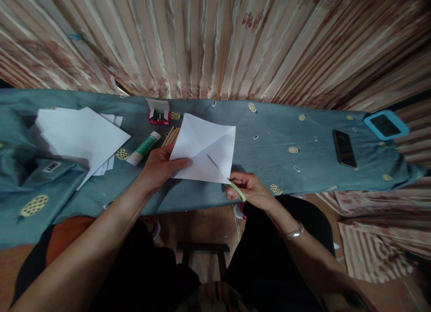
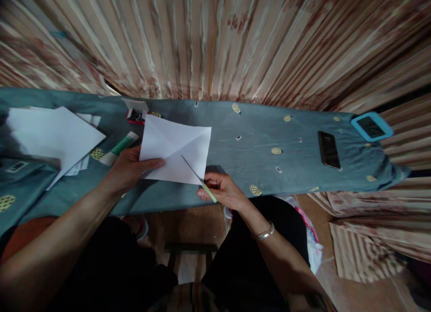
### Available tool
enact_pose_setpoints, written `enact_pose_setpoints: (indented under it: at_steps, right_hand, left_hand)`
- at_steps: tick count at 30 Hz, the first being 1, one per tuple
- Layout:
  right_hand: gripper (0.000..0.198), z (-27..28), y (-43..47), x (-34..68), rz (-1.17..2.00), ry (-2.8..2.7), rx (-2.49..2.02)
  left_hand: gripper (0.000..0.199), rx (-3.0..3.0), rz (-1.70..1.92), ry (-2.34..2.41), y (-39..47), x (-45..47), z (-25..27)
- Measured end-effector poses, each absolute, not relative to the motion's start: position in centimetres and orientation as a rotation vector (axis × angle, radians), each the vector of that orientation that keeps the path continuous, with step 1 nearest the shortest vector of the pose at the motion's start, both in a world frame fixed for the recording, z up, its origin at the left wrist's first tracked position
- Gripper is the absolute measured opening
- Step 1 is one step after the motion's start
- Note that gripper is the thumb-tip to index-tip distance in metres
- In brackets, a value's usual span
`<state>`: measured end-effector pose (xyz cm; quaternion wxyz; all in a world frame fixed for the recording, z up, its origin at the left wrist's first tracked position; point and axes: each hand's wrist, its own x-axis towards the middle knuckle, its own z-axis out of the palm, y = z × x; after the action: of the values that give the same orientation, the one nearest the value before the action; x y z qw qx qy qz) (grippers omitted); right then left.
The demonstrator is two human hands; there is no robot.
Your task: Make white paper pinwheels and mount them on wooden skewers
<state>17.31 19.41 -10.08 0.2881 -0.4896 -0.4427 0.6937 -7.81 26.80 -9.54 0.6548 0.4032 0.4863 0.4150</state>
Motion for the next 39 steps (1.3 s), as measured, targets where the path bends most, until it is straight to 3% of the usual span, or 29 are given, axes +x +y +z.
enact_pose_setpoints:
  at_steps: [14, 23, 30, 34, 39]
  right_hand:
    - [0.042, -10.3, 19.3, 17.1, 1.842, -1.217, -1.309]
    - [0.06, -7.9, 19.9, 22.2, 1.847, -1.454, -1.356]
    - [0.052, -6.8, 20.7, 24.7, 1.023, -1.245, -1.431]
    - [0.063, -6.5, 21.0, 22.4, 0.775, -1.495, -1.46]
    - [0.058, -5.2, 21.7, 20.4, 0.585, -1.897, -1.575]
  left_hand:
    - [0.04, 0.951, 0.933, 1.109, 26.8, -7.9, -9.9]
    - [0.034, 0.868, 1.045, 1.154, 27.7, -9.0, -8.5]
    - [0.041, 1.006, 0.841, 1.163, 27.2, -8.4, -9.2]
    - [0.037, 1.143, 0.616, 1.102, 26.7, -7.3, -10.1]
    - [0.034, 1.324, 0.539, 1.051, 26.2, -6.5, -10.7]
